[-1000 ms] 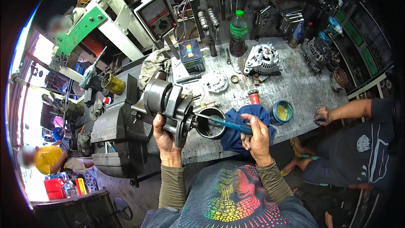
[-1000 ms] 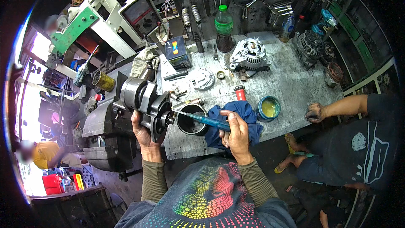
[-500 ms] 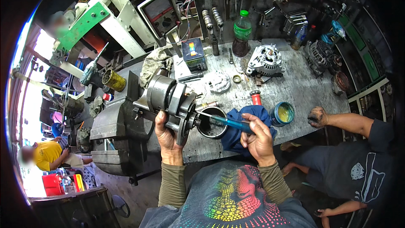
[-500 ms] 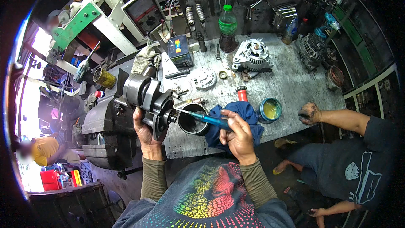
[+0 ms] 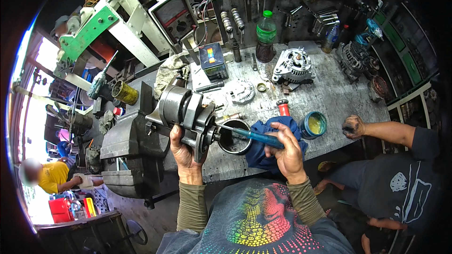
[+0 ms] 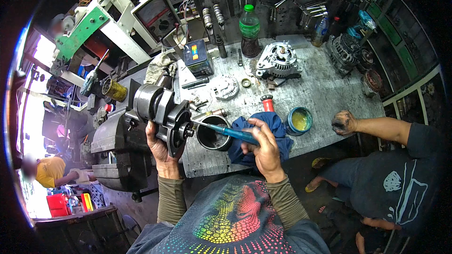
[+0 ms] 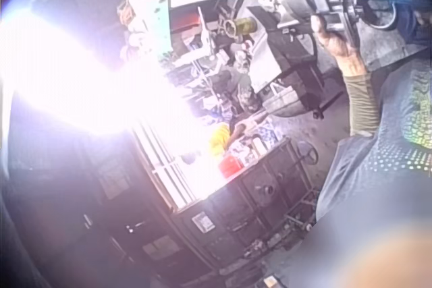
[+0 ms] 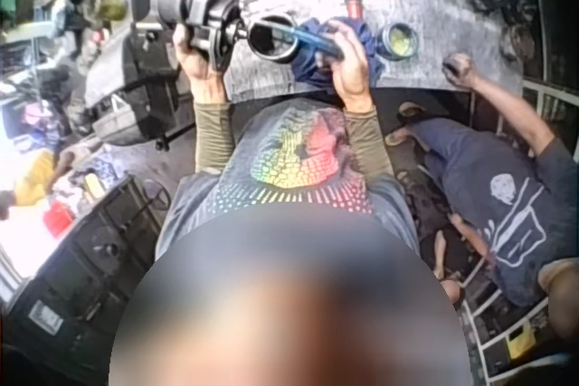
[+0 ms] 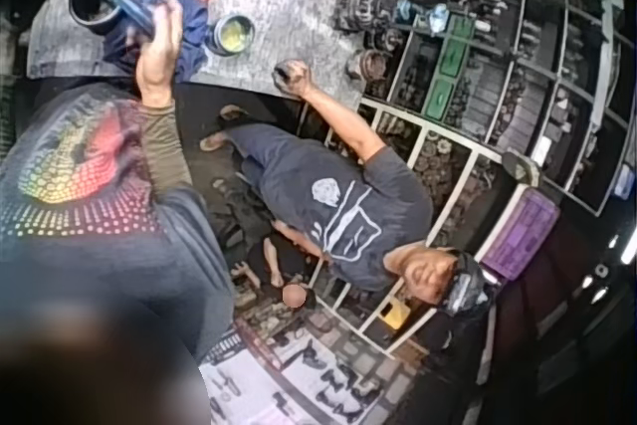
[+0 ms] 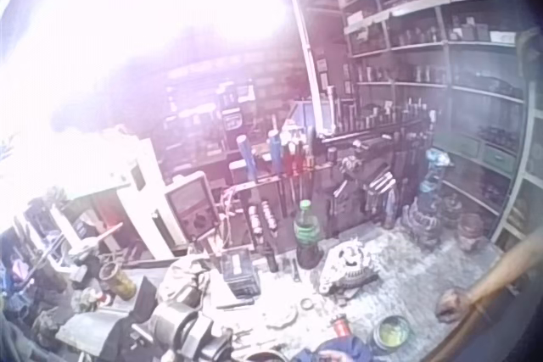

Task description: The person assembles a starter motor by inserting a cylindrical armature into the housing, wiping the exterior with a cloth, and using a screwdriver to adjust internal components. They handle the motor housing, armature, and tools on a cluttered workbench.

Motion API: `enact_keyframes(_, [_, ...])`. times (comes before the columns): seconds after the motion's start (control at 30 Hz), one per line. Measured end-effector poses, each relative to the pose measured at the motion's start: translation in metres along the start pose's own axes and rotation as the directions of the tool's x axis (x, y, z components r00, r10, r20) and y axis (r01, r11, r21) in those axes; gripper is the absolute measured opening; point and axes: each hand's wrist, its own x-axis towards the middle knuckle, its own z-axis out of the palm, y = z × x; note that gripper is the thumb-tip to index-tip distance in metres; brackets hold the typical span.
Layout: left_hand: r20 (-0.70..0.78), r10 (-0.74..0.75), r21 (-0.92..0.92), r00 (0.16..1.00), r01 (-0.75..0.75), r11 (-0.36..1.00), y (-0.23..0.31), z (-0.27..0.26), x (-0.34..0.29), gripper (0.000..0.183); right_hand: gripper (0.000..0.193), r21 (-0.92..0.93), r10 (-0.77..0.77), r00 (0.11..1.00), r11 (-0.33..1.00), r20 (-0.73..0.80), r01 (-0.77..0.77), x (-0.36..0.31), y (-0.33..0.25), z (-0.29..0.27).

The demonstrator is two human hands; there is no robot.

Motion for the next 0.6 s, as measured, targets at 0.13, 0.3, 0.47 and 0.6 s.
enact_keyframes(0.13, [0.024, -0.016, -0.071, 1.0, 0.017, 0.997, 0.001, 0.003, -0.001, 0.071, 0.037, -0.103, 0.037, 0.994, 0.994, 0.106, -0.026, -0.001, -0.004, 0.003])
enact_keyframes(0.3, [0.015, 0.004, 0.017, 1.0, -0.004, 1.0, 0.002, 0.0, -0.002, 0.069, 0.039, -0.005, -0.026, 0.998, 1.0, 0.061, 0.027, -0.004, -0.004, 0.004])
enact_keyframes(0.47, [0.03, -0.007, 0.02, 1.0, 0.007, 1.0, 0.003, -0.004, -0.003, 0.068, 0.041, -0.154, 0.116, 0.978, 0.984, 0.176, -0.089, -0.002, -0.005, -0.002])
enact_keyframes(0.6, [0.01, 0.015, 0.032, 1.0, -0.016, 0.999, 0.003, -0.006, -0.003, 0.069, 0.041, -0.026, 0.0, 0.994, 1.0, 0.109, 0.003, -0.002, -0.002, -0.007])
